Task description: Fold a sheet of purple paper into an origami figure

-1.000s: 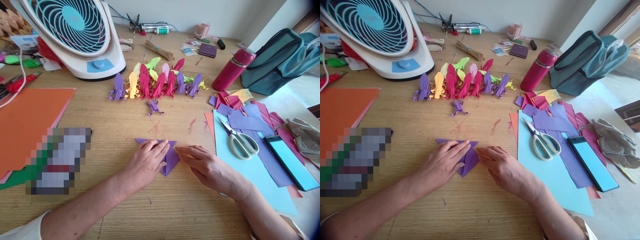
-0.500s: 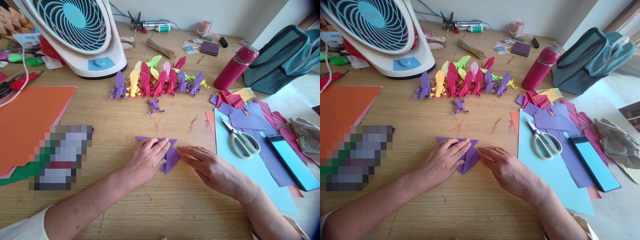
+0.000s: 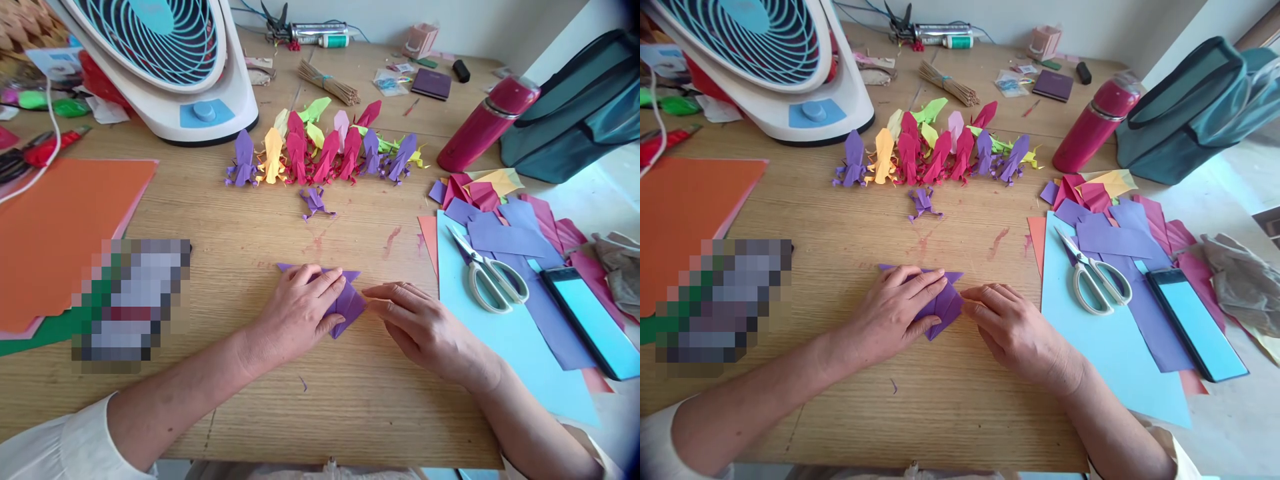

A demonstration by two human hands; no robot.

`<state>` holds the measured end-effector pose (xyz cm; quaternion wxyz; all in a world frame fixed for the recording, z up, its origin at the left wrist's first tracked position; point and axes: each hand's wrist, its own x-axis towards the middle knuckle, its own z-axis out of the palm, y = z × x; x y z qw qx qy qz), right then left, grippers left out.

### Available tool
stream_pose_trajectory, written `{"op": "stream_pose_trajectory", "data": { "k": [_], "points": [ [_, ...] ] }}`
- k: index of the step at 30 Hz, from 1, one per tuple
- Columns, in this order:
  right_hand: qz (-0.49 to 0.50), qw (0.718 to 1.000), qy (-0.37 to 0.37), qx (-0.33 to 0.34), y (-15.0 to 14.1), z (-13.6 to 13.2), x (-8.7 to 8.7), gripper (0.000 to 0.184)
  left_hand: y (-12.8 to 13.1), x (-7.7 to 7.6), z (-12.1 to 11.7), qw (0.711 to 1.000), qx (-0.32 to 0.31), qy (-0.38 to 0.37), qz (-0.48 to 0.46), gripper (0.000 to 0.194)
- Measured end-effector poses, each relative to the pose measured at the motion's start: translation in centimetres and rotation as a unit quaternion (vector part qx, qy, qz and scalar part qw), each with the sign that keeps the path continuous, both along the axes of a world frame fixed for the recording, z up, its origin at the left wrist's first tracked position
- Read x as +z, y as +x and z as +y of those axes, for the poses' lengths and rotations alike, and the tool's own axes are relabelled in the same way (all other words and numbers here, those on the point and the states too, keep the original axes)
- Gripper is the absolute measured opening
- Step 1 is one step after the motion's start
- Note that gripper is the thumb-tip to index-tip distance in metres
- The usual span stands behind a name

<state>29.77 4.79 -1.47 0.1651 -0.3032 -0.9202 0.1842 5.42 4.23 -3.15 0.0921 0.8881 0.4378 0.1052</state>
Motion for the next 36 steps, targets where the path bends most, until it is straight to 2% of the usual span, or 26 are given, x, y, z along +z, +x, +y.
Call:
{"op": "stream_pose_trajectory", "data": {
  "k": [8,14,20,31,36],
  "points": [
    [-0.005,0.999,0.046,0.008,-1.7,-0.2,-1.1,0.038,-0.1,0.0,-0.2,1.000,0.007,-0.012,-0.022,0.052],
    [-0.012,0.999,0.032,-0.007,-2.1,-0.5,-1.3,0.035,-0.1,0.1,-0.3,1.000,0.006,-0.014,-0.010,0.057],
    [-0.003,0.999,0.040,-0.010,-2.3,-0.6,-1.3,0.032,0.0,0.0,0.0,1.000,0.008,-0.001,-0.014,0.048],
    [-0.017,0.998,0.053,-0.037,-2.8,-0.6,-1.4,0.033,-0.4,-0.4,0.2,1.000,-0.009,0.012,-0.011,0.049],
    [-0.003,0.998,0.056,-0.033,-2.9,-0.6,-1.6,0.031,-1.3,-0.4,0.9,0.999,0.028,0.037,-0.026,0.048]
  ]
}}
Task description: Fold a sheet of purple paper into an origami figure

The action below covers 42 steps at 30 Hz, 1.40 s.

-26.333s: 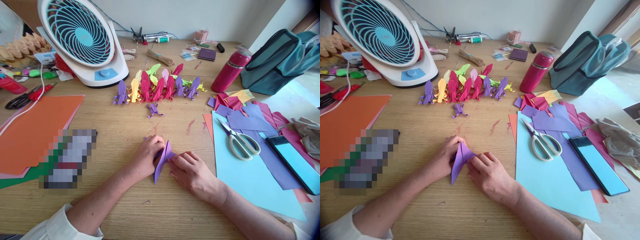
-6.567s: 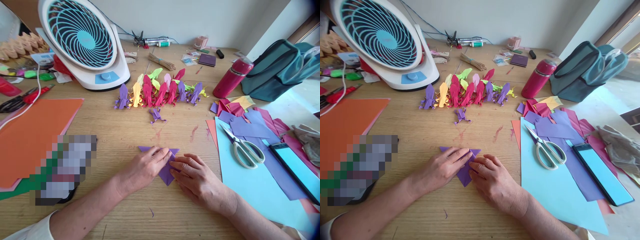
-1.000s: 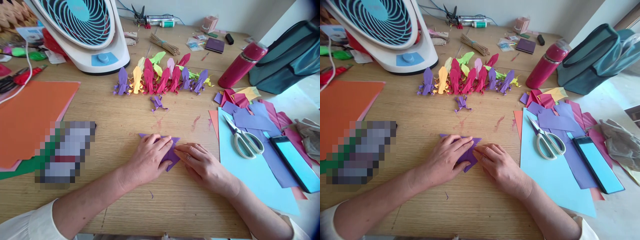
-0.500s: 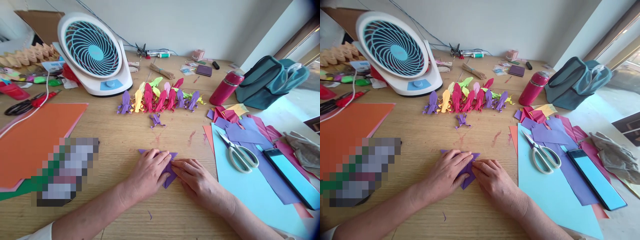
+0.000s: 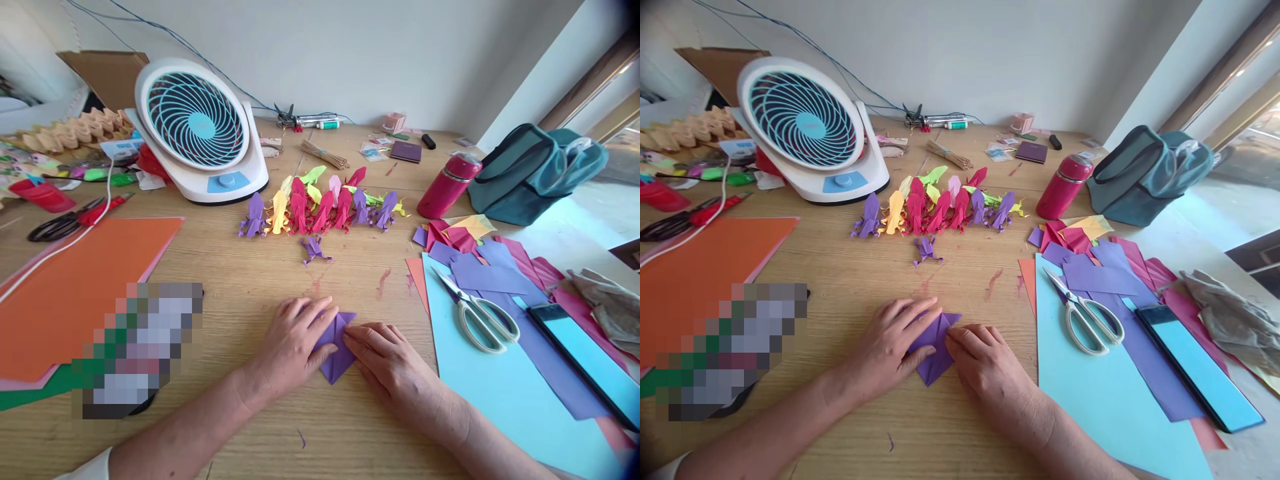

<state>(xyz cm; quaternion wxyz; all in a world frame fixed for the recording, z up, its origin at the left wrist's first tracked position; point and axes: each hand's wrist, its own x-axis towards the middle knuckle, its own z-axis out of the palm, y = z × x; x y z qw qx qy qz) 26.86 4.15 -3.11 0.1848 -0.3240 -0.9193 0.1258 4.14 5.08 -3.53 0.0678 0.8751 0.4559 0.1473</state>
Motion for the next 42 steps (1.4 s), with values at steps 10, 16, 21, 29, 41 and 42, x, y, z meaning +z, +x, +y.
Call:
{"op": "stream_pose_trajectory", "data": {
  "k": [10,16,21,29,41,42],
  "points": [
    [0.047,0.997,-0.056,0.013,-0.3,-0.9,-0.5,0.022,-0.7,-0.1,0.7,0.998,0.062,-0.012,-0.013,0.050],
    [0.062,0.998,-0.009,0.004,-0.4,-0.4,-0.3,0.022,-0.6,0.0,0.9,0.999,0.028,-0.037,-0.008,0.048],
    [0.030,0.999,-0.014,0.015,-0.6,0.2,-0.7,0.024,-0.5,0.6,1.3,0.999,-0.024,-0.045,0.009,0.048],
    [0.017,0.999,-0.034,0.012,-0.7,0.4,-0.9,0.024,-0.6,1.4,3.1,0.998,0.008,-0.053,0.029,0.042],
    [0.037,0.999,-0.029,0.019,-0.5,0.4,-1.1,0.023,1.4,3.9,6.1,0.979,-0.016,-0.158,0.128,0.042],
    [0.037,0.999,-0.027,0.019,-0.5,0.4,-1.0,0.023,1.4,4.0,6.3,0.976,-0.023,-0.165,0.140,0.037]
  ]
}}
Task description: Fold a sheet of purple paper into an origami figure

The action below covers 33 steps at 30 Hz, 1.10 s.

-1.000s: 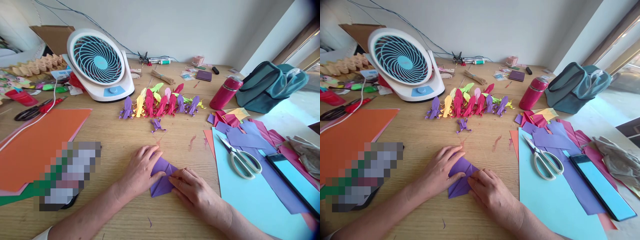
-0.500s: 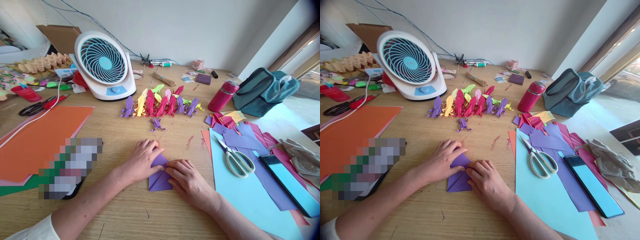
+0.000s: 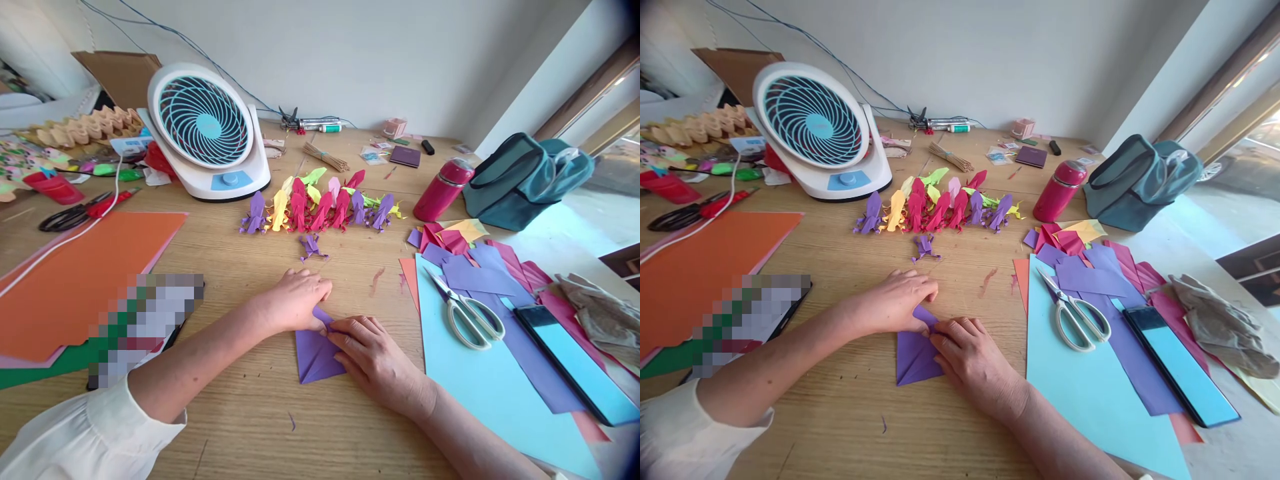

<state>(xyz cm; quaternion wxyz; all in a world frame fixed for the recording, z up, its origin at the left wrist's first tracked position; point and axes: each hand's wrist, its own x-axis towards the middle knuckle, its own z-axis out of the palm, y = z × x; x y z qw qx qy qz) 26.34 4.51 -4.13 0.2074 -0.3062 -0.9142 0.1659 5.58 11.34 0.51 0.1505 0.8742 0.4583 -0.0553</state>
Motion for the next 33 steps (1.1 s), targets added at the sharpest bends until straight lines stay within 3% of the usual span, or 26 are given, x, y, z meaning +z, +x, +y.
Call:
{"op": "stream_pose_trajectory", "data": {
  "k": [7,17,26,33],
  "points": [
    [-0.005,1.000,0.011,-0.015,0.1,-0.1,0.2,0.019,0.1,0.6,0.8,0.999,-0.030,-0.041,0.018,0.012],
    [0.006,0.999,0.024,-0.028,0.3,-0.4,-0.1,0.019,0.8,1.0,2.1,0.994,-0.013,-0.105,0.000,0.009],
    [0.006,0.997,0.033,-0.068,0.2,-0.7,0.1,0.021,1.9,1.3,0.8,0.999,-0.021,-0.015,0.035,0.022],
    [0.027,0.997,0.001,-0.075,0.3,-0.6,0.0,0.023,2.2,0.9,0.3,1.000,-0.010,-0.012,0.026,0.025]
  ]
}}
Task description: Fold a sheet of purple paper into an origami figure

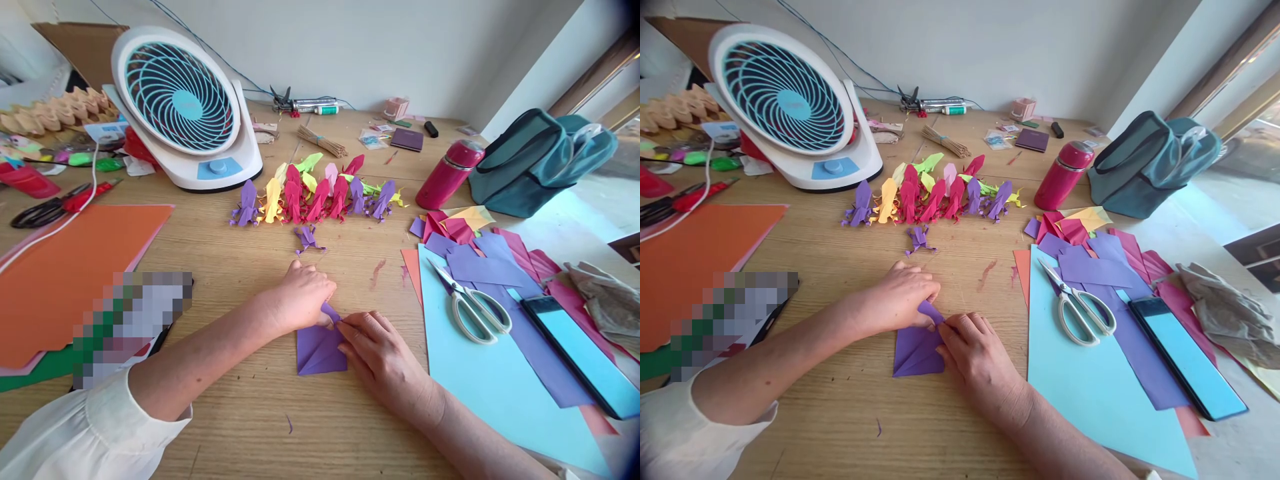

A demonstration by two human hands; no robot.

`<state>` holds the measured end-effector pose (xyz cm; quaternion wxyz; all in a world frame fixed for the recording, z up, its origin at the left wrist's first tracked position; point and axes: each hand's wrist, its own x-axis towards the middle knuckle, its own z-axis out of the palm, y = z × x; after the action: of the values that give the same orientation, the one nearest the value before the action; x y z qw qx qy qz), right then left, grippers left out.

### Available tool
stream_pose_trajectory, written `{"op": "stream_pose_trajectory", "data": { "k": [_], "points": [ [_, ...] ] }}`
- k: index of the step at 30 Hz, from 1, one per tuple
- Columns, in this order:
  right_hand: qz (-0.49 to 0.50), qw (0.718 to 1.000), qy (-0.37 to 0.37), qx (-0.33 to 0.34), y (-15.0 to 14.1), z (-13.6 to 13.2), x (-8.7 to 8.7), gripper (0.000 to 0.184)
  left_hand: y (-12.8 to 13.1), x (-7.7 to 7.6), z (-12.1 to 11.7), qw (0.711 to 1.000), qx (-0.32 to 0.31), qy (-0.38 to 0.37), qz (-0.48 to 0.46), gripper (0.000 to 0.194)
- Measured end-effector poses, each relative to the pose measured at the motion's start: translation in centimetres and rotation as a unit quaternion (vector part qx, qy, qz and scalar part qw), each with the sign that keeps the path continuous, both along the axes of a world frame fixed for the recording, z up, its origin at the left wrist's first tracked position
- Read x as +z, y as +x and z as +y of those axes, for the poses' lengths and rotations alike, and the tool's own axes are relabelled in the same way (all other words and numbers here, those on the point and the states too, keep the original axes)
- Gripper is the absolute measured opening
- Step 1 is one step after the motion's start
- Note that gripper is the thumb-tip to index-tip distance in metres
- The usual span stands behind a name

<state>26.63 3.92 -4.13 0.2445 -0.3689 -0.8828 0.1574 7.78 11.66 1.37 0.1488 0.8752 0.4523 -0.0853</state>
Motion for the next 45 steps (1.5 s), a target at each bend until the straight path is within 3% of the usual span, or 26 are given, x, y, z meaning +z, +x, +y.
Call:
{"op": "stream_pose_trajectory", "data": {
  "k": [8,15,21,28,31,36,39,42,45],
  "points": [
    [-0.040,0.999,0.012,-0.014,-0.2,0.1,0.3,0.020,0.1,-0.4,0.0,1.000,0.005,0.002,0.005,0.025],
    [-0.108,0.991,0.077,-0.016,-0.5,-0.1,-0.3,0.021,-0.4,0.0,-0.6,0.998,0.014,0.060,0.000,0.016],
    [-0.128,0.988,0.086,-0.034,-0.6,-0.3,-0.5,0.021,-1.0,0.2,-0.4,0.997,0.037,0.073,-0.002,0.014],
    [-0.138,0.986,0.090,-0.036,-0.7,-0.3,-0.4,0.021,-2.3,0.1,0.0,0.990,0.098,0.030,-0.094,0.014],
    [-0.139,0.985,0.093,-0.038,-0.7,-0.3,-0.4,0.021,-3.2,-0.2,-0.2,0.966,0.178,-0.028,-0.185,0.011],
    [-0.141,0.985,0.096,-0.033,-0.7,-0.4,-0.4,0.024,-3.7,-2.3,-1.5,0.873,0.262,-0.165,-0.378,0.026],
    [-0.147,0.983,0.101,-0.033,-0.6,-0.4,-0.6,0.024,-3.0,-3.6,-2.9,0.862,0.302,-0.104,-0.394,0.046],
    [-0.156,0.981,0.107,-0.037,-0.6,-0.4,-0.7,0.024,-1.7,-4.3,-4.0,0.884,0.316,0.020,-0.344,0.072],
    [-0.162,0.979,0.119,-0.042,-0.6,-0.4,-0.8,0.024,-0.9,-4.8,-4.4,0.910,0.284,0.107,-0.282,0.097]
  ]
}}
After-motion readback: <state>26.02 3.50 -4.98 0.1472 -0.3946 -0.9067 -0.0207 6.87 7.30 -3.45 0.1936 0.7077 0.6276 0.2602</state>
